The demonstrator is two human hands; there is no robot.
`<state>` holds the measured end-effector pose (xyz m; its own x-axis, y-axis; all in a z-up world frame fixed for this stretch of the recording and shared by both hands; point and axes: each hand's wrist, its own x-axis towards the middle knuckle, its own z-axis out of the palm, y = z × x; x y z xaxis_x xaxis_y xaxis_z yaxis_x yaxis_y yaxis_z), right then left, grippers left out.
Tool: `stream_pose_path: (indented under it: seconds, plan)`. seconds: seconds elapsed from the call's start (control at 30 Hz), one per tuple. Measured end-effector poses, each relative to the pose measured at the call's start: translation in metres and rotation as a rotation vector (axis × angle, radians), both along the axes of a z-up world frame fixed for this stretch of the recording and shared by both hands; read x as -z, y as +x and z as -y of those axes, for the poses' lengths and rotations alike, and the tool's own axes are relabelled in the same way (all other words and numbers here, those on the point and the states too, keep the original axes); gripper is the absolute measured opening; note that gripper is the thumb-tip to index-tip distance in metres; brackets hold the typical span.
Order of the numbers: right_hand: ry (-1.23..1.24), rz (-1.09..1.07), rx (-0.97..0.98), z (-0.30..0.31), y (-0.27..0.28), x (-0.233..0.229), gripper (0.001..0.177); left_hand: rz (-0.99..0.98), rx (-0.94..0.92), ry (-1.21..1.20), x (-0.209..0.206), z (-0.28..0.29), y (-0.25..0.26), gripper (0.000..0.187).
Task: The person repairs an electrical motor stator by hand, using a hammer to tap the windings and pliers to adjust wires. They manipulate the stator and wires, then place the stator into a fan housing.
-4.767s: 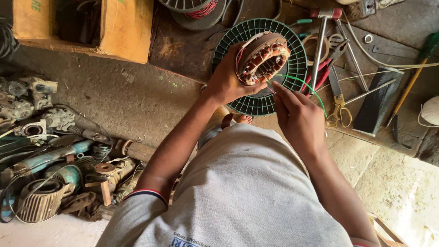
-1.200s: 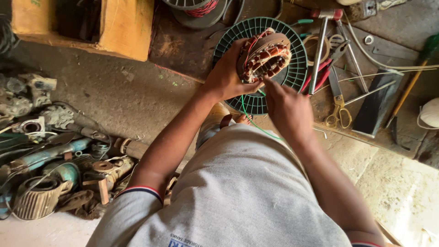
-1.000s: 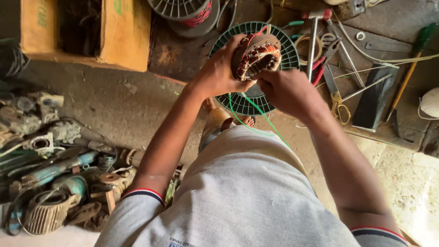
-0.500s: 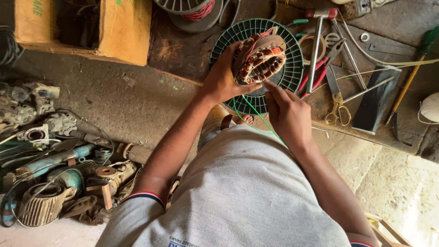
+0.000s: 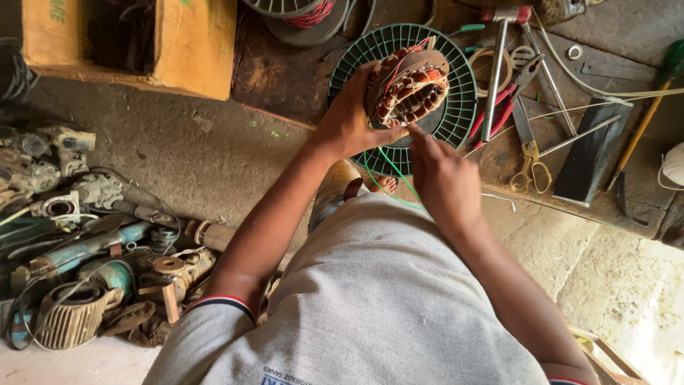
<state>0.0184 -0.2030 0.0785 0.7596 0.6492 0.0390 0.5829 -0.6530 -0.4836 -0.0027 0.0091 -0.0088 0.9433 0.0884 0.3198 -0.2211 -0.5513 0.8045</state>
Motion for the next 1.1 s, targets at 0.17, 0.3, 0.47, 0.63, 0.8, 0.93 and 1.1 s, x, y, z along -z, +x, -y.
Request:
stream_pose_path:
  seconds: [0.17,0.3,0.47,0.63,0.8,0.93,1.1]
  plan:
    - [-0.101,0.073,-0.027,0.002,-0.001,-0.001,0.04,0.034,0.001,-0.02,-0.006,0.001,-0.002,0.105]
    - [-0.063,0.171,-0.077,0.006,0.007,-0.008,0.036,-0.017,0.004,-0.217,-0.018,0.002,-0.002,0.093]
    - [-0.034,0.142,-0.051,0.011,0.005,0.001,0.039,-0.04,-0.092,-0.148,-0.023,0.01,-0.002,0.084]
    - [0.046,0.151,-0.017,0.005,0.002,0.013,0.03,-0.054,-0.098,-0.131,-0.028,0.004,0.001,0.08]
    - [-0.085,0.163,-0.026,0.002,-0.003,0.006,0.043,-0.001,-0.053,-0.112,-0.024,0.006,-0.003,0.081]
    - [0.019,0.094,-0.124,-0.008,0.019,-0.012,0.033,-0.096,-0.017,-0.152,-0.025,0.0,0.002,0.083]
    - [-0.049,-0.025,-0.164,-0.014,0.033,-0.022,0.024,-0.053,0.137,-0.089,-0.03,-0.015,0.011,0.095]
